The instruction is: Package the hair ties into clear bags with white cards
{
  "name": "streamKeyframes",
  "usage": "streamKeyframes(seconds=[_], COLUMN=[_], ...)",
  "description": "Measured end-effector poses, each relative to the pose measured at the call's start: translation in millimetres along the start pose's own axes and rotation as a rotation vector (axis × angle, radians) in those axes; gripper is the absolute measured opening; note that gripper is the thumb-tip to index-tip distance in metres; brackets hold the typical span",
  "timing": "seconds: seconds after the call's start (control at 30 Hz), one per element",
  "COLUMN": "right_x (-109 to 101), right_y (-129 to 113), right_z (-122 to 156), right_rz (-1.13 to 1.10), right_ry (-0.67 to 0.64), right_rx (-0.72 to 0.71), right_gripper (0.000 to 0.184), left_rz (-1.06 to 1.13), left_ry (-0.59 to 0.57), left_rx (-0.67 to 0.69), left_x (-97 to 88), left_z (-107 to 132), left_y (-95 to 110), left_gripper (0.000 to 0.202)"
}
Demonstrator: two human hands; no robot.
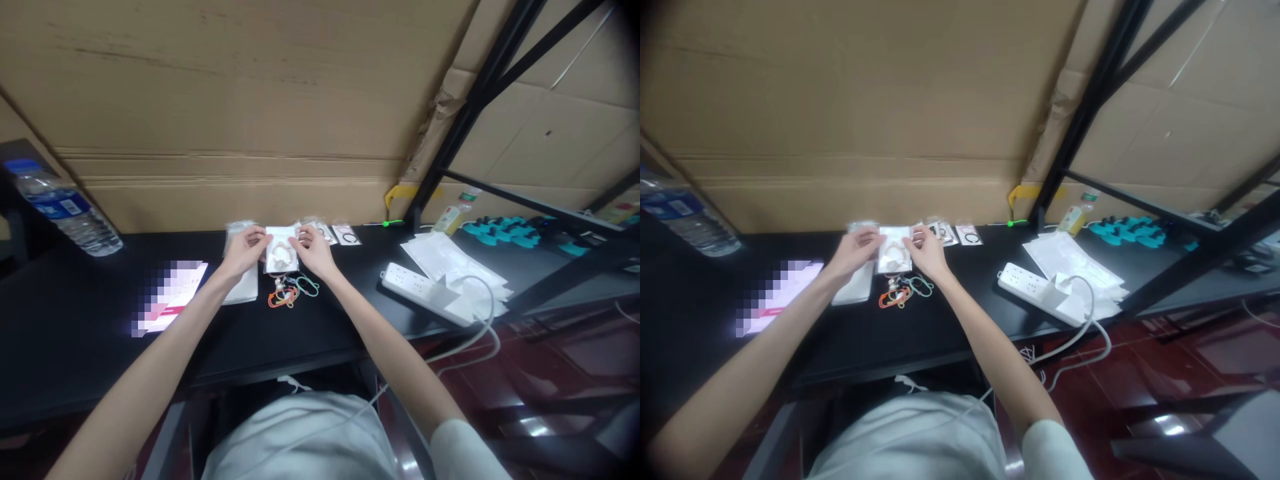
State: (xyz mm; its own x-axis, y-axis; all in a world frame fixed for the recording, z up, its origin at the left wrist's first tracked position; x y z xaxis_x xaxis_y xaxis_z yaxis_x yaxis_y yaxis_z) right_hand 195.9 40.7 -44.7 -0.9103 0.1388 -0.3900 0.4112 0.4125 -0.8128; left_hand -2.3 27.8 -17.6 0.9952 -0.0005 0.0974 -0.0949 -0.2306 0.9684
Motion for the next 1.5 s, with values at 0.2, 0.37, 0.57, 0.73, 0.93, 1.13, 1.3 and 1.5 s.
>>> streamKeyframes(seconds=[0.2, 0.37, 0.57, 0.73, 0.93, 1.13, 1.3, 1.5], right_x=[2.9, -2.7, -12.7, -16.4, -8.5, -2.2, -3.7, -6.5], right_y=[-6.5, -9.2, 17.0, 30.9, 19.3, 13.8, 13.8, 13.2], right_z=[13.7, 10.1, -24.5, -45.9, -41.2, -32.5, -28.6, -23.9], right_rz=[-0.028, -0.034, 0.010, 0.383, 0.726, 0.935, 0.943, 0.957], right_ry=[-0.174, -0.156, 0.022, 0.014, -0.030, -0.034, -0.015, -0.021], right_rx=[-0.038, -0.103, 0.057, 0.091, 0.051, 0.000, -0.014, -0.053], right_gripper=[0.052, 0.030, 0.027, 0.022, 0.022, 0.024, 0.028, 0.032], left_rz=[0.030, 0.031, -0.535, -1.022, -1.320, -1.333, -1.308, -1.315], left_ry=[0.180, 0.166, 0.243, 0.211, 0.103, 0.117, 0.153, 0.149], left_rx=[0.021, -0.018, 0.137, 0.121, 0.096, 0.053, 0.021, -0.006], left_x=[-5.1, -8.0, -21.1, -28.3, -28.1, -29.6, -32.5, -36.5], left_z=[-6.5, -9.4, -8.4, -3.1, -1.2, -4.2, -6.1, -9.2], left_y=[-6.5, -9.9, -2.8, 0.4, -9.7, -11.9, -11.7, -13.9], left_gripper=[0.029, 0.032, 0.040, 0.035, 0.043, 0.051, 0.058, 0.061])
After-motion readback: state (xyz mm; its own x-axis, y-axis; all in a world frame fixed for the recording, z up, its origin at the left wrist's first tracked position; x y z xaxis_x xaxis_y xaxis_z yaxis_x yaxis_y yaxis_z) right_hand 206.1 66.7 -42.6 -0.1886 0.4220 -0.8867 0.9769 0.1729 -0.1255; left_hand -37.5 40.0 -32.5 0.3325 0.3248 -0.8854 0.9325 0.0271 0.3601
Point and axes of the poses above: each hand's wrist, its own z-axis away from the middle knuckle, its own x-axis out of the palm, y = z × x, the point moved 1 cm from there along -z, towards the middle knuckle, and after that the axes turned 12 degrees about z, right-handed, at the moved point
